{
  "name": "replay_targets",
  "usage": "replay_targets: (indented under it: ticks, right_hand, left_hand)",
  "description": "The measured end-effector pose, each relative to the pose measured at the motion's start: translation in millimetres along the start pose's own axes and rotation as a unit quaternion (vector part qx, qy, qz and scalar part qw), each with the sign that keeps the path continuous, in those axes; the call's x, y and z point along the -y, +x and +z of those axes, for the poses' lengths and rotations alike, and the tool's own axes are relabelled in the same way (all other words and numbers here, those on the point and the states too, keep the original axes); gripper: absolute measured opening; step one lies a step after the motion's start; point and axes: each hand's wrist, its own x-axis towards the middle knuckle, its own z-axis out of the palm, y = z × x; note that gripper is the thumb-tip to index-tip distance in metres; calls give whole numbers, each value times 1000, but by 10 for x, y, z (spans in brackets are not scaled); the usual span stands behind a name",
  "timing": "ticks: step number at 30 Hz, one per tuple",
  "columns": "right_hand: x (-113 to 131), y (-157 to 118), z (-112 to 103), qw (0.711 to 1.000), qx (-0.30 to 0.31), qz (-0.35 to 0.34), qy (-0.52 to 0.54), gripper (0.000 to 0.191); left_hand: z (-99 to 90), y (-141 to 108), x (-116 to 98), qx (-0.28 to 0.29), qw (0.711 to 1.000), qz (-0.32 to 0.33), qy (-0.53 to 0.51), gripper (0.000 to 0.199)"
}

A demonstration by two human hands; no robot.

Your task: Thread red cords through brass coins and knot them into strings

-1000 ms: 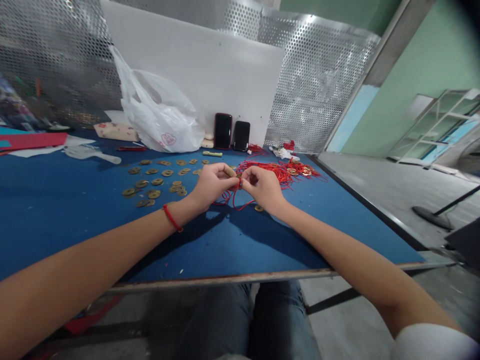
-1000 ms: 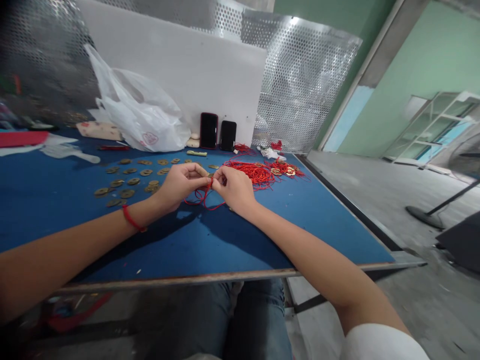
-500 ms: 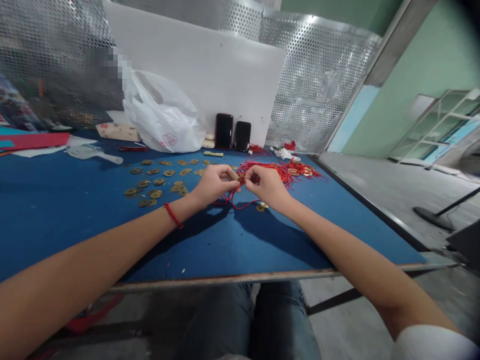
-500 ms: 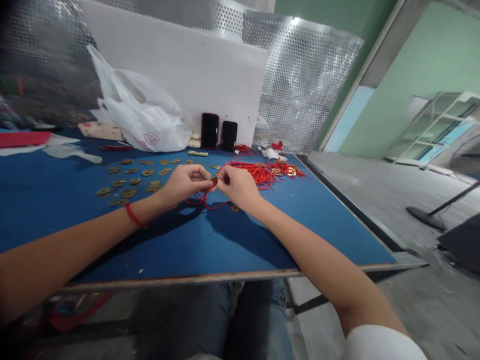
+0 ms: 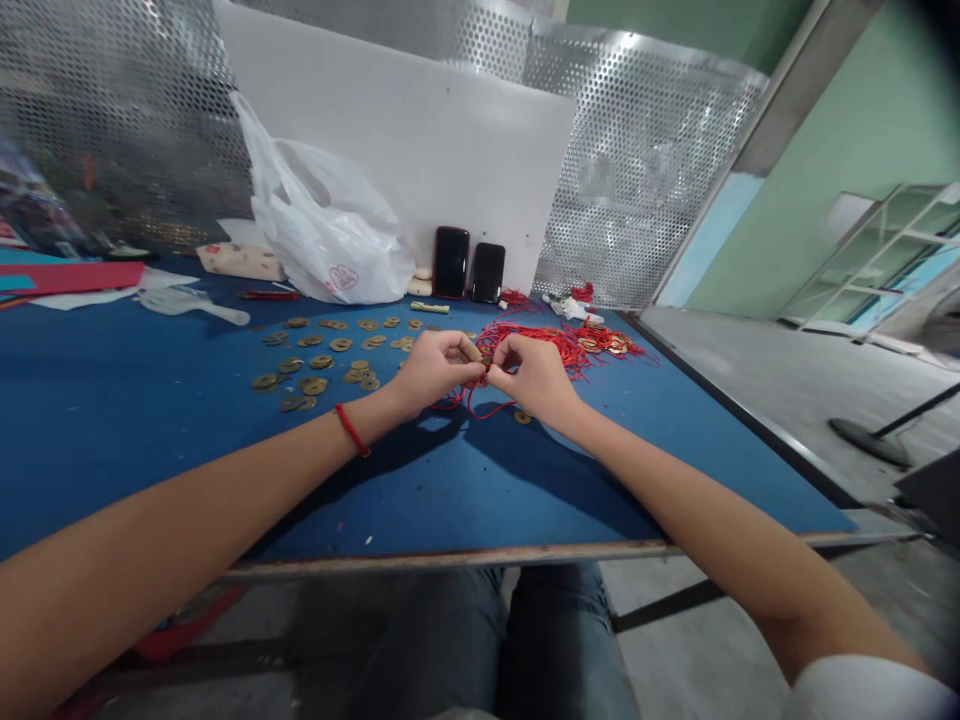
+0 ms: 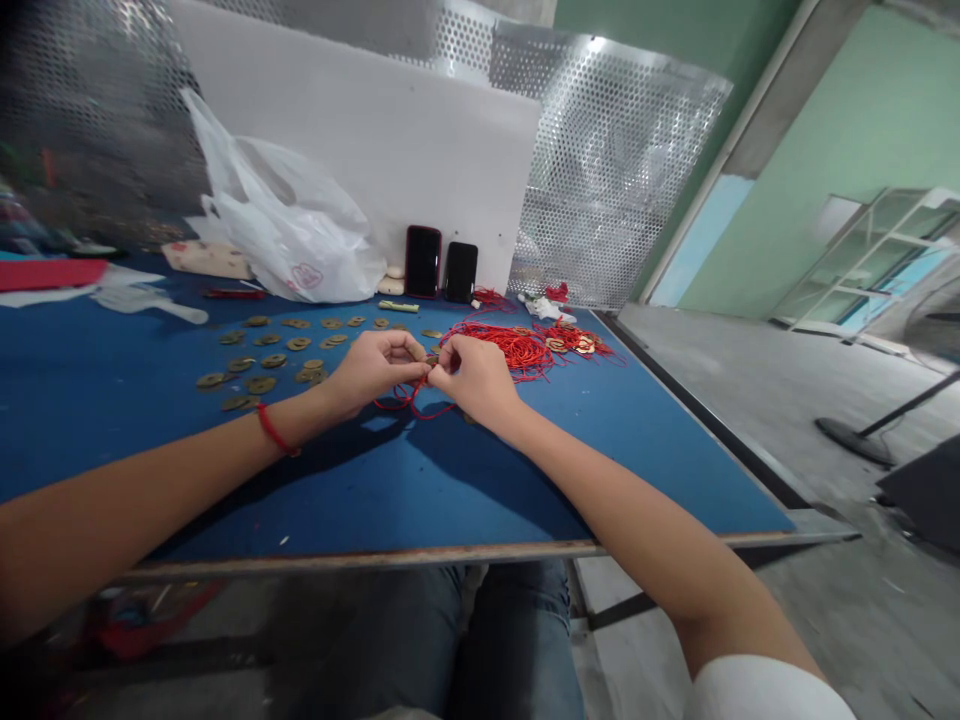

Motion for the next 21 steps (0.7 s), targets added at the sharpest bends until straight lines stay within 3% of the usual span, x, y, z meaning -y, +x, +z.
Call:
replay_targets:
  ticks: [11, 17, 21]
  right_hand:
    - [110, -29, -166, 967, 48, -88, -234, 18]
    - [123, 0, -244, 944, 60, -88, -313, 19]
    - [-8, 80, -341, 937, 69, -52, -340, 23]
  left_hand:
    - [0, -5, -40, 29, 999, 6, 22, 11]
    - [9, -21, -80, 38, 999, 12, 34, 11]
    - [-18, -11, -60, 41, 998, 9, 49, 12]
